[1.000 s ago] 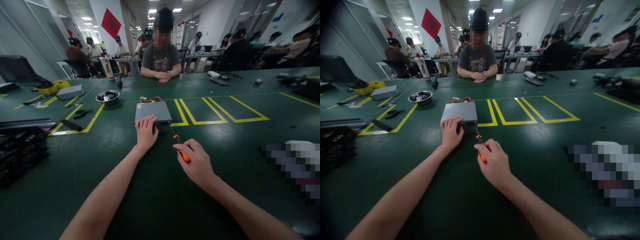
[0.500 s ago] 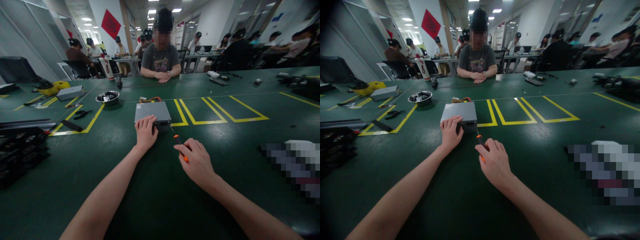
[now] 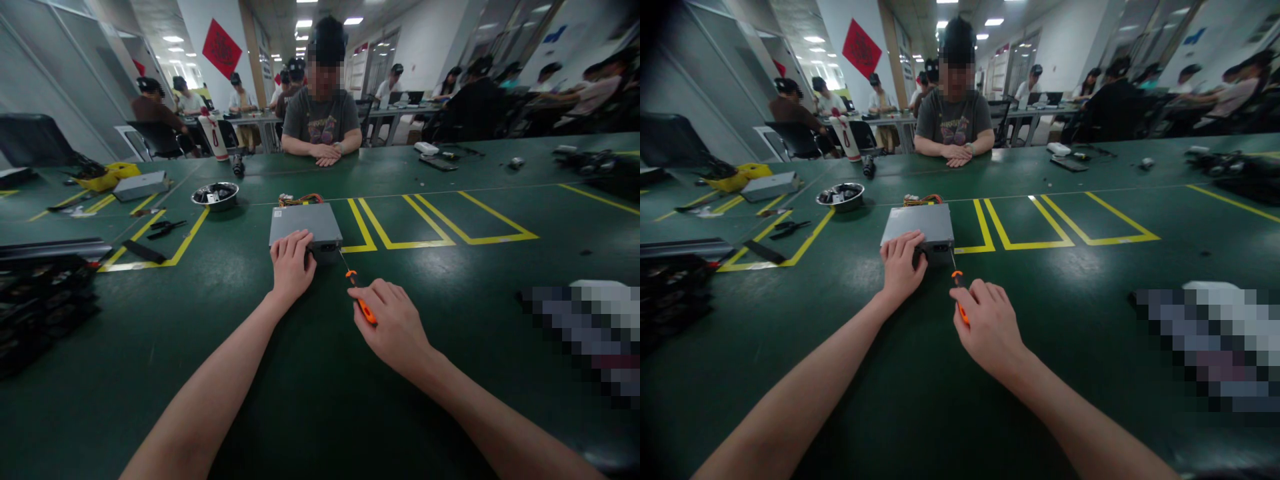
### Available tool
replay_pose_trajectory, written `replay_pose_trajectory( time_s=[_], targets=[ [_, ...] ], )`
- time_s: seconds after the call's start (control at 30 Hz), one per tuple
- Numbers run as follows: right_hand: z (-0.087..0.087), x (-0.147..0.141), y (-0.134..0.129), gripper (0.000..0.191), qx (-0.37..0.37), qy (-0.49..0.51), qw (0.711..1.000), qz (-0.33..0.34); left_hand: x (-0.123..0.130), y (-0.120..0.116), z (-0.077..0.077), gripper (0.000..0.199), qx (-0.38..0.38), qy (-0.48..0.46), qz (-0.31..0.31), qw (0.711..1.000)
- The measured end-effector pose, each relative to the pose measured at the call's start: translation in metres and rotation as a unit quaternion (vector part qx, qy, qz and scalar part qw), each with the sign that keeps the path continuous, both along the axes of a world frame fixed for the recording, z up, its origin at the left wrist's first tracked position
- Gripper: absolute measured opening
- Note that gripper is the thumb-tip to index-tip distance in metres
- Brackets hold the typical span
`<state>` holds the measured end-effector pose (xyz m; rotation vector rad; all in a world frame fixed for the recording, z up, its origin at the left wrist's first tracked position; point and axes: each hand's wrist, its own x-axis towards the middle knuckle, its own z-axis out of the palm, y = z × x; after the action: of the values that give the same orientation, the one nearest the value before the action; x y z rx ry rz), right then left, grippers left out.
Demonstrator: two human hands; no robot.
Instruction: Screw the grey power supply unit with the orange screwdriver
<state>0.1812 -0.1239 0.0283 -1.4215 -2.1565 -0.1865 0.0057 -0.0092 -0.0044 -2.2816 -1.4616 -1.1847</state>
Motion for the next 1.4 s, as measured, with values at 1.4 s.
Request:
replay_pose_trajectory(
  time_s=[1.4],
  targets=[
    [0.001,0.006,0.004,0.031,-0.041,0.090,0.994,-0.040,-0.014,0.011,0.002,0.030,0.046,-0.095,0.023,0.994]
  ],
)
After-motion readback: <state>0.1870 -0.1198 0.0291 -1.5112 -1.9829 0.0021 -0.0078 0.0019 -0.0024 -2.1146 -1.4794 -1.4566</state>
